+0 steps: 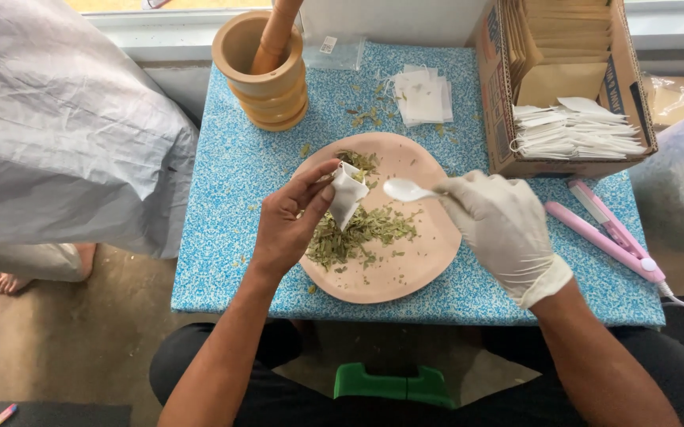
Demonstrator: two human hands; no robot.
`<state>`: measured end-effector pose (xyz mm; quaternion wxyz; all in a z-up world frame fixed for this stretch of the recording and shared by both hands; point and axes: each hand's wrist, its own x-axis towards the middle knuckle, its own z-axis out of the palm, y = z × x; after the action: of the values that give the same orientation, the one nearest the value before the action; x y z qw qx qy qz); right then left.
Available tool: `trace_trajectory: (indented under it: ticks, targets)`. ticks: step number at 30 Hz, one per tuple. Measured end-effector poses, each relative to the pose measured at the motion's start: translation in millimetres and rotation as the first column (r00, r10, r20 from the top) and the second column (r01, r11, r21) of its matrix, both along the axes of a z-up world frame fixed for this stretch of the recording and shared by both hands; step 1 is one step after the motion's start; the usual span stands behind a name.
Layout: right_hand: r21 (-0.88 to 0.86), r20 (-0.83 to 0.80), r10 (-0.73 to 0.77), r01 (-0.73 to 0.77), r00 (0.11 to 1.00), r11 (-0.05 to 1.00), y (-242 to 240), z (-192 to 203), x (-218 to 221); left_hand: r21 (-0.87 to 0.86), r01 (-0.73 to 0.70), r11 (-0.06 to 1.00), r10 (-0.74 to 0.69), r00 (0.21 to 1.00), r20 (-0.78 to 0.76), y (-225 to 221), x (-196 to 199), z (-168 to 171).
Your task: Filling small filter bags with loose tea leaves using a spoon and funnel, weighing them on a digital scale, and sealing them with a handheld heat sealer.
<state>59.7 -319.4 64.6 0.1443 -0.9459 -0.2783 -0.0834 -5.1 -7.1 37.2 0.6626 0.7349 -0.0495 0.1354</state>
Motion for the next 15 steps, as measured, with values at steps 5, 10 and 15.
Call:
trace_trajectory:
  ticks: [5, 10, 15]
  targets:
    - [-0.16, 0.18, 0.102, -0.073, 0.978, 0.984, 26, -55, -15, -0.16, 0.006, 0.987, -0.008, 1.0, -0.008, -9, -2, 0]
    - [-0.184, 0.082, 0.121, -0.104, 0.989, 0.977, 34, -77, -27, -0.151, -0.049, 0.987, 0.049, 0.999, -0.002, -18, -4, 0]
    - [-0.129, -0.048, 0.111, -0.117, 0.993, 0.985, 39, -61, -34, -0.16, -0.071, 0.984, 0.077, 0.997, 0.028, -25, -4, 1]
